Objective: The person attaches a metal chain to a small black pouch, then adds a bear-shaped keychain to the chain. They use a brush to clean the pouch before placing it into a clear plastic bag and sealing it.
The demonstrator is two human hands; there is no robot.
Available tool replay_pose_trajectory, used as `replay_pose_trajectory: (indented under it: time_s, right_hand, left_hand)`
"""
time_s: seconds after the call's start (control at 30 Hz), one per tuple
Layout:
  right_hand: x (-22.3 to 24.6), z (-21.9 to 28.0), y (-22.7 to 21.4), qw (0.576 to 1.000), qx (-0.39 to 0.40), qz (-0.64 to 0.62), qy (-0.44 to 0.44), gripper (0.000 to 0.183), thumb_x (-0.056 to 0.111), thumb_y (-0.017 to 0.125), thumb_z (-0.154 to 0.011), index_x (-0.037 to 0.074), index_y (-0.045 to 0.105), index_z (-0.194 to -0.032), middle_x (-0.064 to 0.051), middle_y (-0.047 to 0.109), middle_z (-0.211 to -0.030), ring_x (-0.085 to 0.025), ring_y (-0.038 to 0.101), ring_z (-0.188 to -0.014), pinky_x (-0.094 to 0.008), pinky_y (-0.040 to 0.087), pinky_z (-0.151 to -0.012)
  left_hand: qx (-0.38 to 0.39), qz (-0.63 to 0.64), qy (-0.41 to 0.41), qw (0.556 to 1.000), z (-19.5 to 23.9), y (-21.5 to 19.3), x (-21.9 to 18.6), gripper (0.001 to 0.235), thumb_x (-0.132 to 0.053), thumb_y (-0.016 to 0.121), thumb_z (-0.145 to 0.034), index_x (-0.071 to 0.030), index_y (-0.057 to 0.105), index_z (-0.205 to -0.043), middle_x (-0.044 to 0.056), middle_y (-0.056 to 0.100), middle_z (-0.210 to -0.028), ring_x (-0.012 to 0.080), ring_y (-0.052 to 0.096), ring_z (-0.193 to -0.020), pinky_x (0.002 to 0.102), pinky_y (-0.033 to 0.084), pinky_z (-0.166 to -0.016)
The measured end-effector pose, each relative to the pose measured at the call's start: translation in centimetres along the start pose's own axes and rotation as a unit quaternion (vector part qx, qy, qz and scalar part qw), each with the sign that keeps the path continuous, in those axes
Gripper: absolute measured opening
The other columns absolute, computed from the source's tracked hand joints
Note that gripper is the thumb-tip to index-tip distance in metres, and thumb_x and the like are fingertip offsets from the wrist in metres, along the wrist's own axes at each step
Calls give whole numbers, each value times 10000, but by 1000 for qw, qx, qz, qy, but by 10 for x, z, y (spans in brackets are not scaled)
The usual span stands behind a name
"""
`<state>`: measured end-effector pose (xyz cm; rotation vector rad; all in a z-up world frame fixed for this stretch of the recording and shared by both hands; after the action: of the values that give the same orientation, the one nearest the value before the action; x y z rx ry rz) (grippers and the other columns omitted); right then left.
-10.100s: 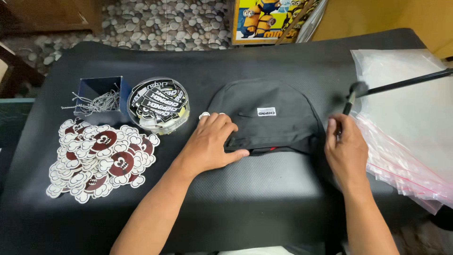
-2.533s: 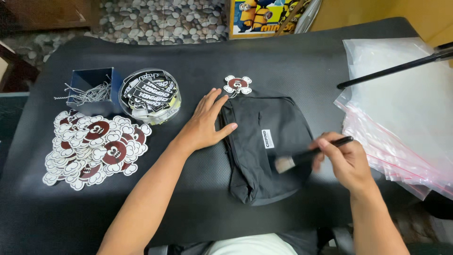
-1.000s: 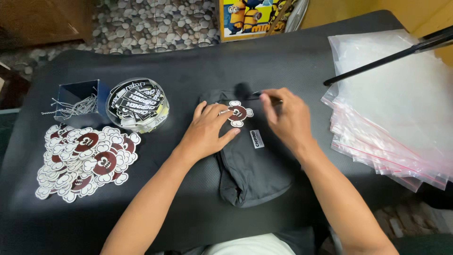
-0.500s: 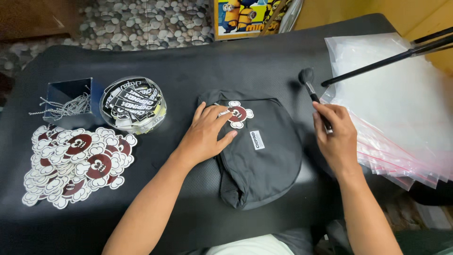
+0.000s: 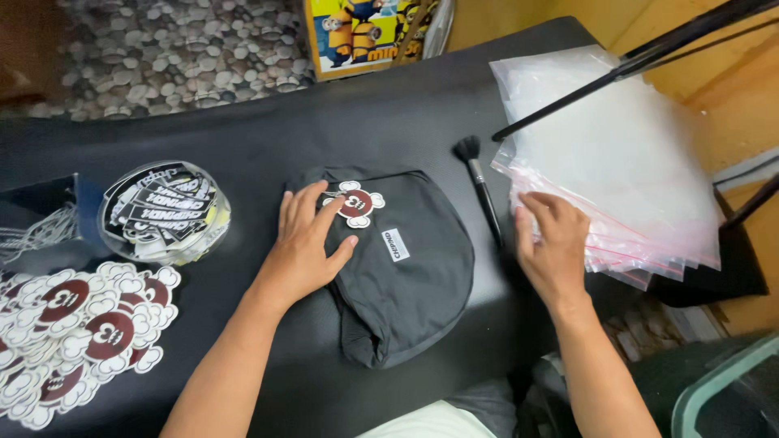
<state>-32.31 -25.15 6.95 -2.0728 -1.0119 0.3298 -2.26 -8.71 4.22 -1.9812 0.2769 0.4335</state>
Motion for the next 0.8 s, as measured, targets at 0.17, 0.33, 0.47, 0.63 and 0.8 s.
replay_pose_trajectory:
  time_s: [0.17,0.33,0.47,0.63,0.8]
  right_hand:
    - [-122,18,-6,986,72,87,125,374,234,673,-1029,59,712,-1356,-205,684,-1298,-389,626,-1259,-518,426,-1016]
    - [-190,50,18,953,203,77,210,410,486,593,-1059,212,739,-1327,-70,703,-1345,-327,657,-1253,-521,445,-1040]
    - [-193,52,19,969,121,123,179,222,503,668,-1044,320,785,-1093,49,742,-1180,-242,697,-1131,-416,425,-1061]
    - [-181,39,-7,980,0,121,158,105,325,720,-1084,253,766,-1022,49,745,-1058,-219,723,-1015,-382,457,-978]
    - [-131,14,-59,974,-88,-66,200,148,156,697,-1159,74,755,-1049,-81,732,-881,-298,730,-849,-351,570,-693]
  left_hand:
    - [26,10,-55,998,1,-3,0,723,-346,755,-852,56,520,-1405,328,338,-1523,519,255,-1475,663,164,-1202]
    - [66,7,-56,996,-1,2,0,696,-392,731,-874,25,534,-1395,287,363,-1532,473,257,-1506,614,178,-1224]
    - [83,6,-46,995,-1,3,-7,669,-408,717,-882,-7,552,-1391,262,385,-1535,449,257,-1516,601,175,-1231]
    - [79,-2,-33,996,-2,3,-6,652,-429,715,-882,-37,569,-1382,240,411,-1527,442,281,-1507,601,197,-1227]
    - [90,-3,-32,995,-1,6,0,639,-443,712,-878,-54,589,-1370,234,438,-1515,440,297,-1505,592,203,-1225]
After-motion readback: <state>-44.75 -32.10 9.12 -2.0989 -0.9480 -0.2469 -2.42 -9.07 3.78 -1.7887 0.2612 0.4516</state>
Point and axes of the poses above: each hand's wrist, its own z-axis away from the middle knuckle, its own y-axis out of the palm, x = y × z, the point moved 8 cm from there along -z, towards the middle knuckle
